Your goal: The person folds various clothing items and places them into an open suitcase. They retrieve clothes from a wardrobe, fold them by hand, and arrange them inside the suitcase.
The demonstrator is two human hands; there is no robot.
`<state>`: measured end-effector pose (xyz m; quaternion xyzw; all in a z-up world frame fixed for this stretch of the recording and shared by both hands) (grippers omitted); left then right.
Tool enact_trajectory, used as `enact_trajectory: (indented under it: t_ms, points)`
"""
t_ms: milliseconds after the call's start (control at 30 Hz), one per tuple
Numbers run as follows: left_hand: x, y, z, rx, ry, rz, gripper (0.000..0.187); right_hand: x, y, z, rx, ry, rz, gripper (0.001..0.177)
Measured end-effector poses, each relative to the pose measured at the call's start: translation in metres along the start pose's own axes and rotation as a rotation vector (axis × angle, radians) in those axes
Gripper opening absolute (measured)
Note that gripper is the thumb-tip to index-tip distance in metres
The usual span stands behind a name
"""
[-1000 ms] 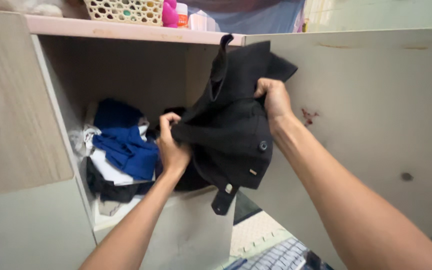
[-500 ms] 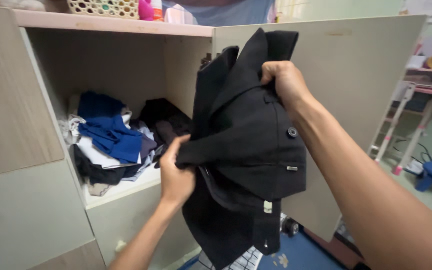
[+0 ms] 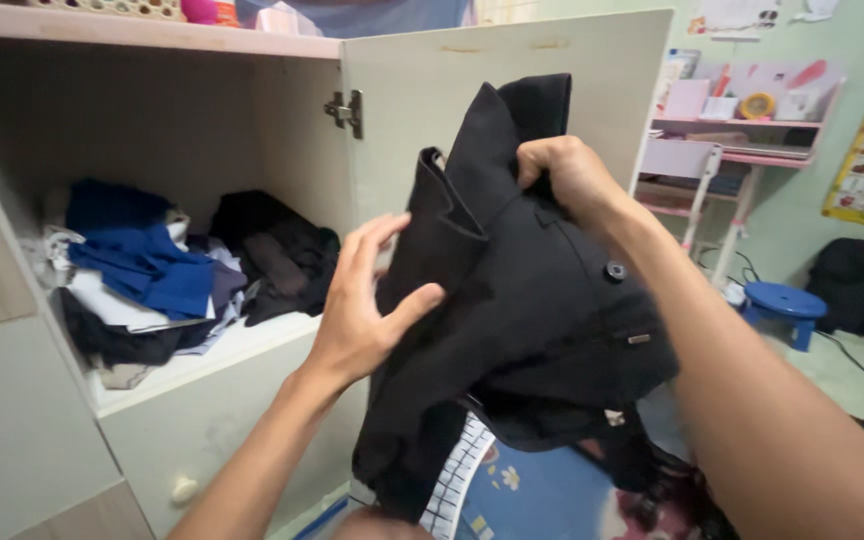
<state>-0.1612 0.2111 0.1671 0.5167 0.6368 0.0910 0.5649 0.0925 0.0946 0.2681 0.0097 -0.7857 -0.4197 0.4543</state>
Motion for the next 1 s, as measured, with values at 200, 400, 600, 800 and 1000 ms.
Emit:
enact_trajectory:
  t_ms: [200,400,600,800,1000]
  points:
    - [-0.069,-0.005,0.043,0.054,0.102,0.275,0.108,0.012,-0.037,-0.045,0.009,-0.087,-0.024,0.017]
    - [-0.112,0.014,0.106,0.154,-0.059,0.355,0.117,0.038,-0.095,-0.126,-0.168,-0.237,0.192,0.01]
    - [-0.151,0.063,0.191,0.362,-0.418,0.278,0.129,0.069,-0.116,-0.192,-0.025,-0.64,0.043,0.012]
    - [-0.162,0.078,0.269,0.621,-0.738,0.114,0.086,0.086,-0.123,-0.232,-0.029,-0.8,0.112,0.011]
    - [-0.188,0.094,0.334,0.663,-0.864,0.105,0.068,0.123,-0.139,-0.276,-0.049,-0.896,0.075,0.03]
Point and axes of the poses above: each hand's wrist, its own y-axis towards the middle knuckle, its own z-axis out of the palm, x = y × z, the point moved 3 cm from there along y, towards the middle knuckle, and after that the axes turned 13 degrees about -z, right-handed, at the moved point
